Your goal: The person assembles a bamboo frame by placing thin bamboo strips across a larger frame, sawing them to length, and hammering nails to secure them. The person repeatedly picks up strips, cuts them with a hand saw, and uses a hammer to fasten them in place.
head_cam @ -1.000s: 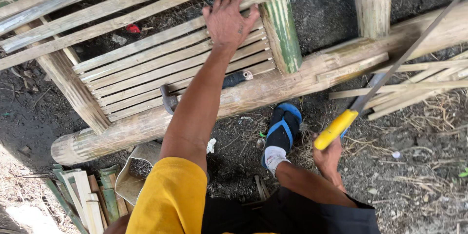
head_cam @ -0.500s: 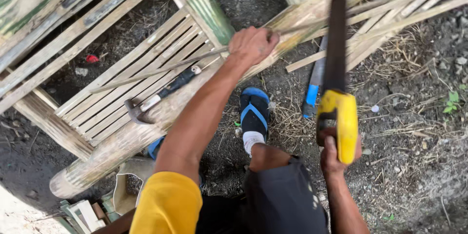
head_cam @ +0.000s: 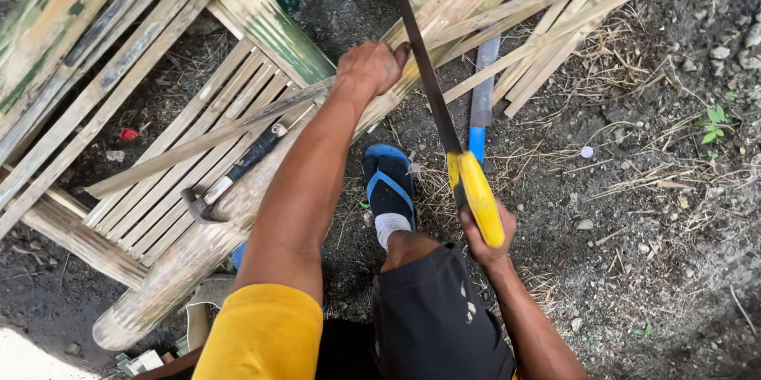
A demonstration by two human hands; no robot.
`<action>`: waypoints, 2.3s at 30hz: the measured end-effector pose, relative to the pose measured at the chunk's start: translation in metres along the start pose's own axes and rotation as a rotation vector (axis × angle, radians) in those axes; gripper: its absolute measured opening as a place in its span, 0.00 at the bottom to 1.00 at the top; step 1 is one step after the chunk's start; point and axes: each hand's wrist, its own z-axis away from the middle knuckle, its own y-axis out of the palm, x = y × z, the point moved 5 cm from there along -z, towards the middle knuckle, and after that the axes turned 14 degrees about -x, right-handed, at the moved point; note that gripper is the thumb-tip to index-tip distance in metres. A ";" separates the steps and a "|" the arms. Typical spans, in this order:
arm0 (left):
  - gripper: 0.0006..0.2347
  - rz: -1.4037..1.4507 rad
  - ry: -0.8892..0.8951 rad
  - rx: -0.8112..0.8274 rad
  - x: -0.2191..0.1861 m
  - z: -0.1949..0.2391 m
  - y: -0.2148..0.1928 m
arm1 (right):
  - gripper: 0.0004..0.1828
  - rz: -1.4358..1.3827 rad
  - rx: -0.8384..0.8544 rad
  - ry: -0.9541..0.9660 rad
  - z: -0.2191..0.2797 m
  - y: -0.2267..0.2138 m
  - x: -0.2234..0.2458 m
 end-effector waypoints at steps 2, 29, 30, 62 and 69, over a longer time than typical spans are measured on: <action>0.29 -0.010 0.013 0.004 -0.003 0.001 -0.004 | 0.12 0.010 0.055 -0.020 0.019 -0.026 0.014; 0.24 -0.071 0.176 -0.021 0.008 -0.013 0.023 | 0.05 -0.049 -0.012 -0.030 -0.062 0.059 0.002; 0.24 -0.085 0.191 -0.020 0.009 -0.014 0.023 | 0.04 -0.131 -0.003 0.018 -0.071 0.069 0.006; 0.21 -0.064 0.239 -0.151 0.016 -0.014 0.033 | 0.14 0.194 0.073 -0.318 0.059 -0.059 -0.058; 0.20 -0.024 0.196 -0.174 0.018 -0.019 0.027 | 0.02 -0.081 0.007 -0.120 -0.078 0.066 0.012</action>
